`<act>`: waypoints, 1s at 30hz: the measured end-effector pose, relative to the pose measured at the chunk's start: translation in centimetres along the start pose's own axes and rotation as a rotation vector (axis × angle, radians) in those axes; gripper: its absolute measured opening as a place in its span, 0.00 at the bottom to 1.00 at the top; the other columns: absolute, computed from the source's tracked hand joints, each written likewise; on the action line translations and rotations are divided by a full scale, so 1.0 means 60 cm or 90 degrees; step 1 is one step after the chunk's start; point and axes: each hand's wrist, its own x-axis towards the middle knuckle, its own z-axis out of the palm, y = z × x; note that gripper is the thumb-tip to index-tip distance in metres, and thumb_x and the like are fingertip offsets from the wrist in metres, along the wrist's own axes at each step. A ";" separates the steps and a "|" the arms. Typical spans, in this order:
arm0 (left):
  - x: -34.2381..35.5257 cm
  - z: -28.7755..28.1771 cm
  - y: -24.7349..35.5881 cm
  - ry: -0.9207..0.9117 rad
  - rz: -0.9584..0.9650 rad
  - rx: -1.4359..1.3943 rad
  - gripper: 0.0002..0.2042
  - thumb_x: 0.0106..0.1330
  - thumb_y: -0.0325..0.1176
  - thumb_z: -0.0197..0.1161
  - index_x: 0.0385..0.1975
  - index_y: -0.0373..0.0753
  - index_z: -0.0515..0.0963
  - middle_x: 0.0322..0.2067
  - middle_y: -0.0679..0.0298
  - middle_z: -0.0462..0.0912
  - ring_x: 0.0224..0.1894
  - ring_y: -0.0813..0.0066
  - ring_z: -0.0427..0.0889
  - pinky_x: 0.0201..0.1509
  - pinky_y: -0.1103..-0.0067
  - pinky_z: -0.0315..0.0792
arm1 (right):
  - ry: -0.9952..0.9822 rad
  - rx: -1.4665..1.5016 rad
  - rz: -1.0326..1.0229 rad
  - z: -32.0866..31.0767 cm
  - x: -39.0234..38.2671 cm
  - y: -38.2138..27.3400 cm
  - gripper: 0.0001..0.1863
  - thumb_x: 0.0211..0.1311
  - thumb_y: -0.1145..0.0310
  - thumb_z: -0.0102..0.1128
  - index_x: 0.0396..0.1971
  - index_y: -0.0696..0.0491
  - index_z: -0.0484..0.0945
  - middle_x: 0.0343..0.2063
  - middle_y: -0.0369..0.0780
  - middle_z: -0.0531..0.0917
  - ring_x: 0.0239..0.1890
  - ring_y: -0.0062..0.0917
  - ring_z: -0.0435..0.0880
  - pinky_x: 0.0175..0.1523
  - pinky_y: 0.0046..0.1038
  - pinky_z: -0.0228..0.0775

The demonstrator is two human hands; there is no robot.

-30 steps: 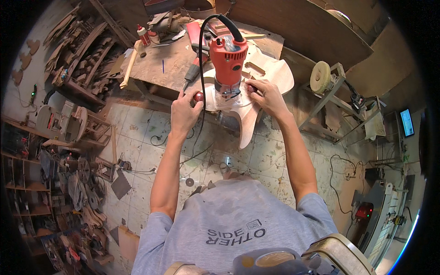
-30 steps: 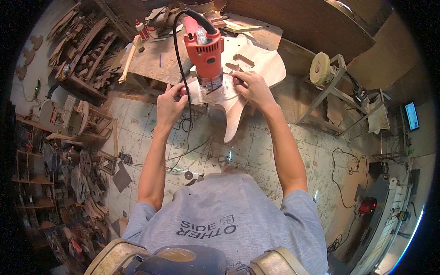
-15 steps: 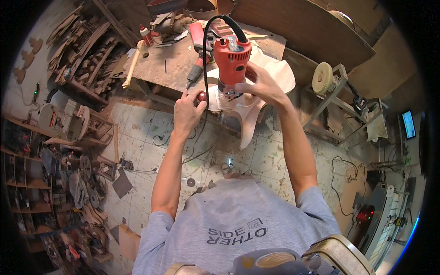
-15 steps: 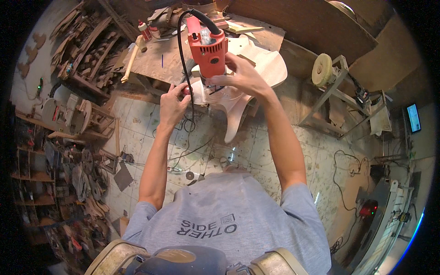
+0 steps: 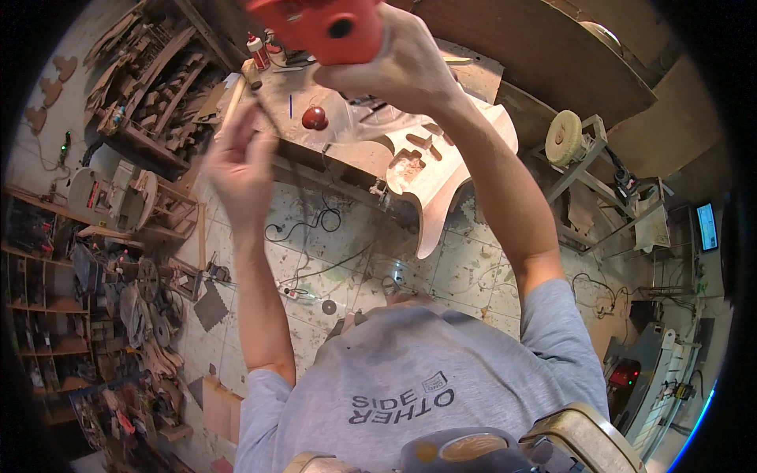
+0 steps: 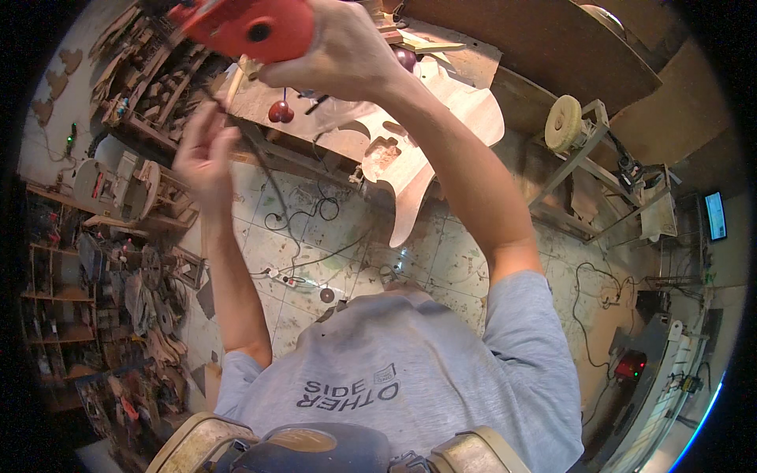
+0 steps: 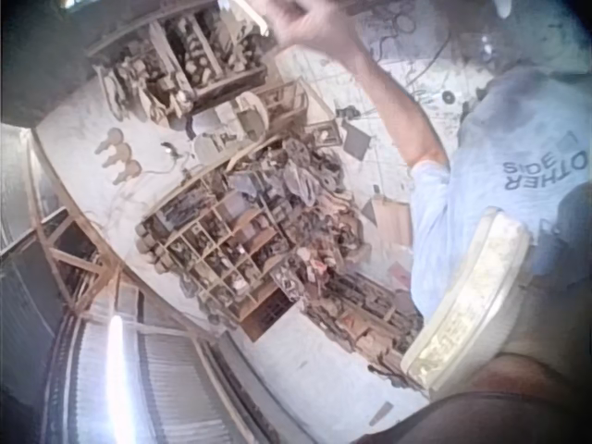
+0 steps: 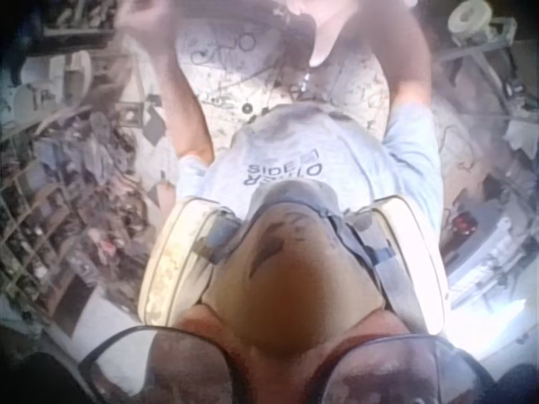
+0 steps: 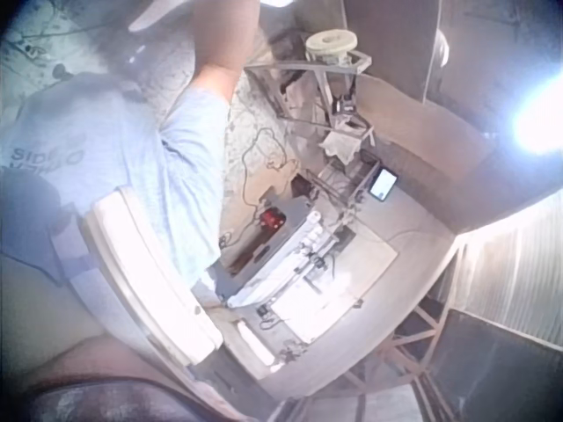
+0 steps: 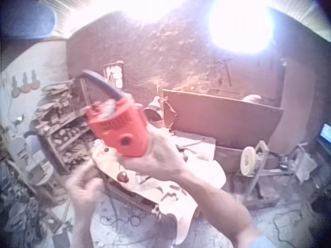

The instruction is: The person reaches into a shelf for a red electric router, plugs the power cord into a wall outlet, and then uses the router to mill the edges and internal cavities of a wooden guitar body on a workbench.

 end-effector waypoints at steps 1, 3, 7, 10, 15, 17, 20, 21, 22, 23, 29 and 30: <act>0.015 -0.008 0.034 0.069 0.104 -0.051 0.17 0.70 0.22 0.64 0.58 0.28 0.82 0.52 0.50 0.88 0.53 0.68 0.89 0.58 0.74 0.82 | -0.018 -0.028 -0.025 0.004 0.012 -0.005 0.27 0.51 0.65 0.75 0.50 0.60 0.80 0.33 0.43 0.88 0.35 0.26 0.88 0.43 0.31 0.81; 0.030 -0.038 0.094 0.129 0.221 -0.054 0.16 0.71 0.20 0.66 0.58 0.29 0.81 0.52 0.48 0.88 0.54 0.66 0.88 0.58 0.73 0.83 | -0.066 -0.074 -0.083 0.022 0.039 -0.013 0.33 0.46 0.66 0.74 0.55 0.62 0.77 0.35 0.50 0.88 0.38 0.39 0.90 0.45 0.36 0.81; 0.035 -0.104 0.133 0.282 0.312 0.305 0.19 0.68 0.35 0.77 0.55 0.33 0.83 0.48 0.56 0.85 0.52 0.71 0.83 0.60 0.76 0.81 | -0.064 -0.319 -0.283 0.079 0.072 0.008 0.27 0.42 0.54 0.80 0.39 0.57 0.84 0.32 0.44 0.89 0.35 0.38 0.91 0.43 0.36 0.83; 0.035 -0.137 0.131 0.345 0.413 0.452 0.17 0.65 0.38 0.79 0.51 0.42 0.87 0.50 0.64 0.79 0.63 0.73 0.70 0.69 0.76 0.72 | -0.132 -0.346 -0.280 0.124 0.085 -0.004 0.26 0.43 0.59 0.77 0.41 0.57 0.82 0.34 0.45 0.87 0.36 0.39 0.90 0.43 0.38 0.82; 0.028 -0.221 0.095 0.304 0.316 0.461 0.10 0.67 0.33 0.76 0.46 0.42 0.90 0.48 0.65 0.83 0.57 0.75 0.77 0.59 0.78 0.78 | -0.213 -0.410 -0.274 0.195 0.114 -0.023 0.24 0.42 0.62 0.74 0.41 0.55 0.81 0.35 0.45 0.85 0.39 0.43 0.88 0.47 0.42 0.80; 0.031 -0.245 0.086 0.306 0.301 0.415 0.10 0.67 0.33 0.77 0.46 0.42 0.90 0.48 0.64 0.83 0.56 0.75 0.78 0.57 0.78 0.80 | -0.250 -0.458 -0.270 0.218 0.126 -0.029 0.26 0.42 0.58 0.75 0.42 0.55 0.83 0.36 0.45 0.86 0.40 0.41 0.90 0.44 0.42 0.83; 0.046 -0.285 0.075 0.301 0.300 0.410 0.11 0.65 0.31 0.77 0.46 0.40 0.90 0.49 0.65 0.82 0.57 0.76 0.77 0.54 0.80 0.85 | -0.265 -0.475 -0.249 0.250 0.129 -0.043 0.22 0.41 0.63 0.74 0.40 0.55 0.82 0.35 0.44 0.86 0.39 0.41 0.88 0.46 0.41 0.81; 0.050 -0.301 0.071 0.296 0.305 0.401 0.12 0.65 0.30 0.78 0.46 0.39 0.89 0.49 0.65 0.81 0.57 0.76 0.77 0.53 0.81 0.86 | -0.270 -0.487 -0.241 0.260 0.132 -0.050 0.22 0.41 0.63 0.74 0.40 0.55 0.82 0.35 0.43 0.86 0.39 0.40 0.88 0.46 0.41 0.81; 0.048 -0.326 0.064 0.266 0.276 0.528 0.13 0.65 0.32 0.78 0.48 0.42 0.90 0.49 0.66 0.82 0.57 0.76 0.77 0.54 0.81 0.85 | -0.275 -0.498 -0.233 0.269 0.135 -0.057 0.22 0.42 0.63 0.74 0.40 0.55 0.82 0.35 0.43 0.86 0.39 0.40 0.88 0.46 0.41 0.81; 0.049 -0.333 0.058 0.260 0.270 0.502 0.13 0.65 0.33 0.78 0.48 0.43 0.90 0.48 0.66 0.82 0.57 0.76 0.77 0.55 0.80 0.84 | -0.284 -0.512 -0.225 0.274 0.138 -0.062 0.22 0.42 0.63 0.74 0.40 0.54 0.82 0.35 0.43 0.86 0.40 0.40 0.88 0.47 0.41 0.81; 0.058 -0.347 0.037 0.181 0.292 0.413 0.10 0.66 0.34 0.76 0.47 0.46 0.91 0.48 0.67 0.87 0.53 0.76 0.83 0.67 0.68 0.74 | -0.313 -0.567 -0.298 0.309 0.158 -0.067 0.26 0.44 0.59 0.78 0.44 0.53 0.83 0.37 0.42 0.87 0.42 0.39 0.89 0.49 0.41 0.82; 0.054 -0.342 0.033 0.190 0.247 0.458 0.08 0.68 0.33 0.75 0.45 0.46 0.91 0.46 0.69 0.90 0.50 0.75 0.86 0.73 0.63 0.70 | -0.309 -0.576 -0.334 0.317 0.162 -0.056 0.26 0.45 0.57 0.78 0.45 0.52 0.84 0.37 0.43 0.88 0.42 0.40 0.90 0.48 0.41 0.84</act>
